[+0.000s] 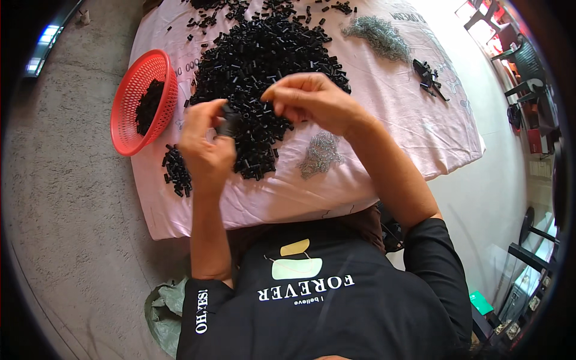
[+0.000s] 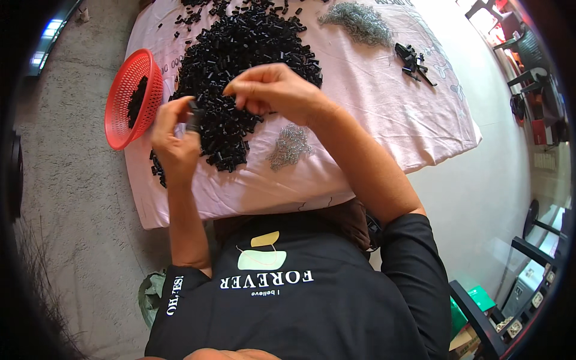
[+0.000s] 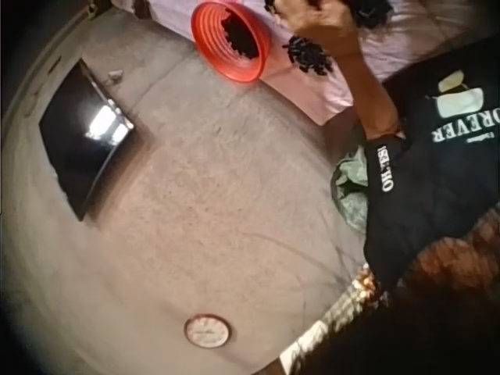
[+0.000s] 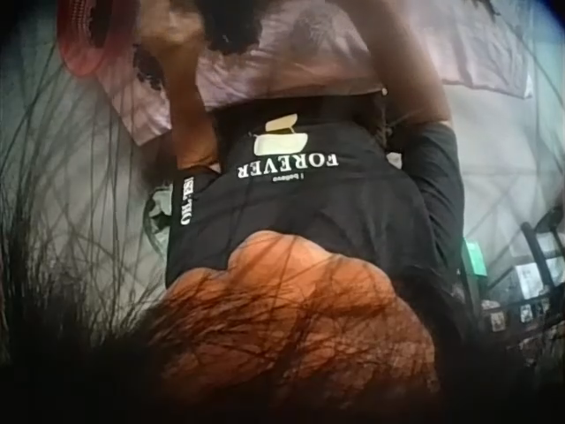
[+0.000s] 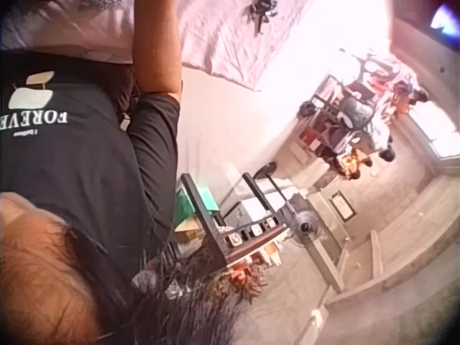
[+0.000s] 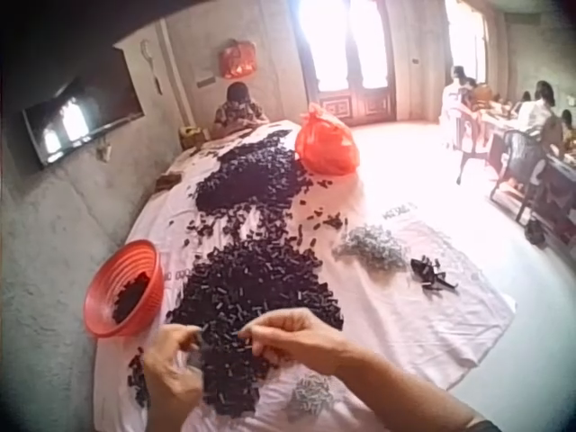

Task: Manually assemble small plastic and metal components at a workbench.

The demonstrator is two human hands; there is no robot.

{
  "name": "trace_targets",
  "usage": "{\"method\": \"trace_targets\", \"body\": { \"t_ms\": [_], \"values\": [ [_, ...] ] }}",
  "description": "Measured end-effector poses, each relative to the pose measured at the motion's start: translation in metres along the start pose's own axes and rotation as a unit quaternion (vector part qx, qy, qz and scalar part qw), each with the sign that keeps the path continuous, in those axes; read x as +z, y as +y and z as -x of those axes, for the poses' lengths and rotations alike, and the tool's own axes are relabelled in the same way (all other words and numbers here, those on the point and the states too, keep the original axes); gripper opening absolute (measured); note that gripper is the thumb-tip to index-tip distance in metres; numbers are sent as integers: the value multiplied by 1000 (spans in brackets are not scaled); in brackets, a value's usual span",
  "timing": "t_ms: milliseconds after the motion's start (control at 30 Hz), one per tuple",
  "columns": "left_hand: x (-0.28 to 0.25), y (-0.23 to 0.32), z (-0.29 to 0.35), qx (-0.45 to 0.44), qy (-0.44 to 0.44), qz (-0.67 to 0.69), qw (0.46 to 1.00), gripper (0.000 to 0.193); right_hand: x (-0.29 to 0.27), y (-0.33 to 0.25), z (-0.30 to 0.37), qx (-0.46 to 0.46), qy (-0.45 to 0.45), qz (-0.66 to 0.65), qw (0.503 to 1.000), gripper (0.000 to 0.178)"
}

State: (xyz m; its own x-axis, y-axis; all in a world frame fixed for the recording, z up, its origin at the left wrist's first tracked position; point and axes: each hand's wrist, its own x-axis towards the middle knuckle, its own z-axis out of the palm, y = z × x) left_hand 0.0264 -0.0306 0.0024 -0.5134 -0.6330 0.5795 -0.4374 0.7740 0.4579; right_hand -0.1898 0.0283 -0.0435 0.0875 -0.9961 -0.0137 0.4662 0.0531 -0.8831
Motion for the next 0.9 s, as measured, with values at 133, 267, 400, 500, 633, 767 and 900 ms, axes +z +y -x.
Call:
{"method": "trace_targets", "body": {
  "t_ms": [133,267,400,500,633,767,900],
  "values": [
    [-33,-58,-16,0,98,-137,986,34,-26,-10,-2,-72,118,-1,990,21],
    [-65,-125,-22,-70,132,-242,959,35,-26,-13,-4,-90,164,83,979,20],
    [-63,-132,-20,-108,117,-252,954,28,-25,-12,-4,-113,196,169,959,17],
    [-40,-89,-17,-62,157,-191,967,28,-29,-11,-3,-133,231,209,941,16],
    [7,-26,-5,8,0,-14,1000,29,-29,-15,0,-128,244,218,936,16],
    [41,6,5,-8,-103,80,991,28,-29,-21,0,-107,259,247,928,18],
    [59,18,3,31,-127,86,988,27,-34,-19,-2,-125,270,214,930,18]
  ]
}}
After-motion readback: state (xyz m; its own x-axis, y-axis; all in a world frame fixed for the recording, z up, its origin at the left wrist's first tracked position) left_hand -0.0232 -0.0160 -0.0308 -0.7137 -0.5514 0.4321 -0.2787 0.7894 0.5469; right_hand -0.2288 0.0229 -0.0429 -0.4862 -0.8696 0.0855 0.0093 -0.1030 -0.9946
